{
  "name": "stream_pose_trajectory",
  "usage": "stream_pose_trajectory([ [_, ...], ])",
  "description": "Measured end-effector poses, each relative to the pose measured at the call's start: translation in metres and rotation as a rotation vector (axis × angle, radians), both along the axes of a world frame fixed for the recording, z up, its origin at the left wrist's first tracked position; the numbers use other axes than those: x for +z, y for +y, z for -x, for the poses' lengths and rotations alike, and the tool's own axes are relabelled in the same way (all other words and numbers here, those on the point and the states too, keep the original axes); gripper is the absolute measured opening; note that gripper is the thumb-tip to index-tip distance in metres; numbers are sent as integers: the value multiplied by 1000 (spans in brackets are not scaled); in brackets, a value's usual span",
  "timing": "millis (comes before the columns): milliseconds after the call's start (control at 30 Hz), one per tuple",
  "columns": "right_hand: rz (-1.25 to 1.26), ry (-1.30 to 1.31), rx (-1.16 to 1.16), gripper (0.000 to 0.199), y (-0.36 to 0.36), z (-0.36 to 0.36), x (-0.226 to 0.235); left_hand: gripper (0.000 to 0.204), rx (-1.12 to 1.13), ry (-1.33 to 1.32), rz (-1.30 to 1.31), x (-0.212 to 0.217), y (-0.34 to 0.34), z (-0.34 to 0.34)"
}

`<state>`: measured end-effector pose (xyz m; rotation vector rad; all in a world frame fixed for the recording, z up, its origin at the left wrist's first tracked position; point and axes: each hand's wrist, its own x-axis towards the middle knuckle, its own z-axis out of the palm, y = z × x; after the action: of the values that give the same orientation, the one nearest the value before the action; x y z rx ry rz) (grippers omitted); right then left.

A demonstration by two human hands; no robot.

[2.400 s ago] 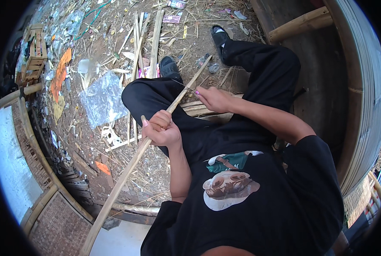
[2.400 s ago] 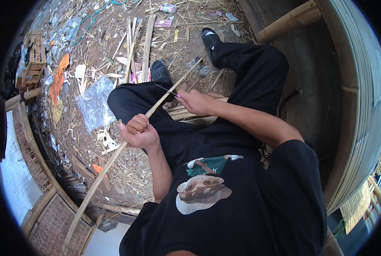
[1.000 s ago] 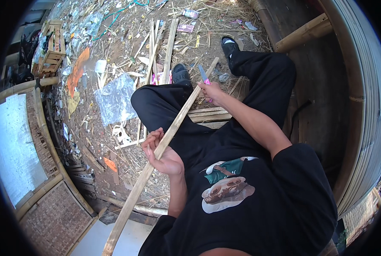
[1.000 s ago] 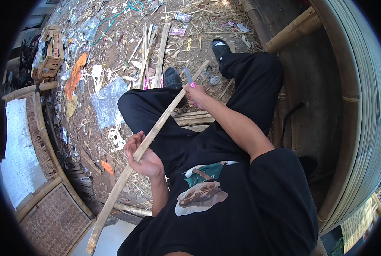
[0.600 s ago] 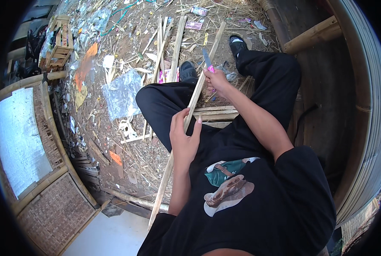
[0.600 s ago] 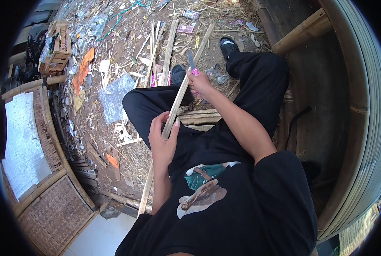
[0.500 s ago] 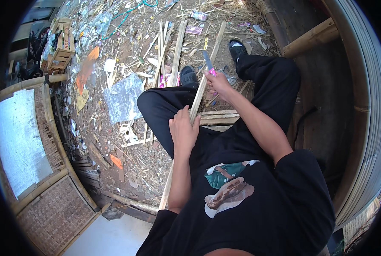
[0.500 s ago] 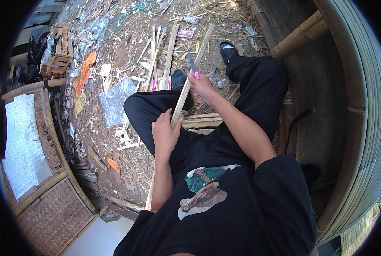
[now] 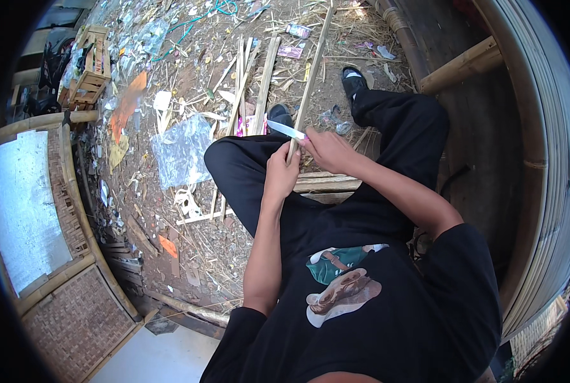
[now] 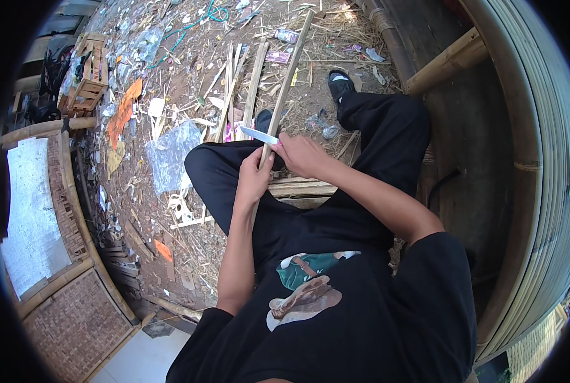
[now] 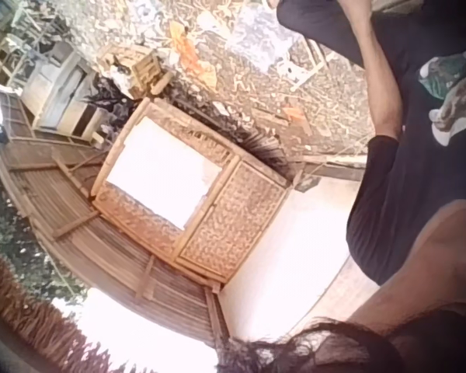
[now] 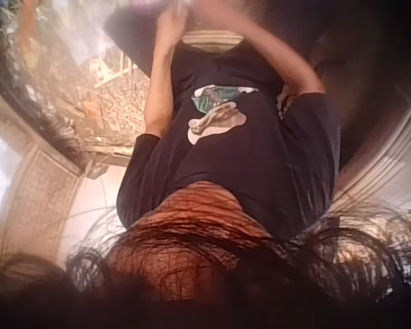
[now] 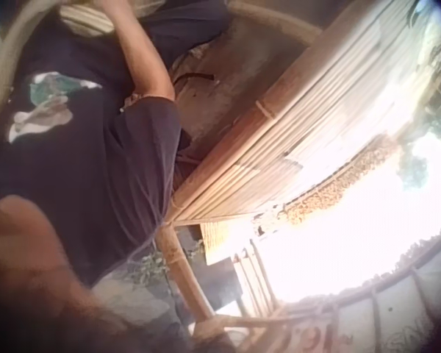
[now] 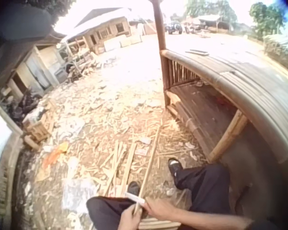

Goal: The person whittles a thin wooden stick with a knife, repeatedly scraping the blade along the surface to smooth it.

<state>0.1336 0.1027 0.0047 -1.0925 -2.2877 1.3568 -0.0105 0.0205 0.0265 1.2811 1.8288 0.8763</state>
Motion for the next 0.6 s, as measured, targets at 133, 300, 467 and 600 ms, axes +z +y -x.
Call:
stream_pose_trajectory([
  [133, -68, -142, 127, 41, -2, 1, -2, 15, 106, -234, 169, -18, -6, 9],
  [300, -94, -150, 199, 49, 4, 3, -11, 17, 140, -209, 218, -34, -6, 12],
  [467, -85, -189, 193, 58, 3, 7, -15, 18, 148, 100, 117, -15, 0, -5],
  [600, -88, -170, 187, 62, 2, 8, -27, 17, 136, 169, 177, -13, 0, -13],
])
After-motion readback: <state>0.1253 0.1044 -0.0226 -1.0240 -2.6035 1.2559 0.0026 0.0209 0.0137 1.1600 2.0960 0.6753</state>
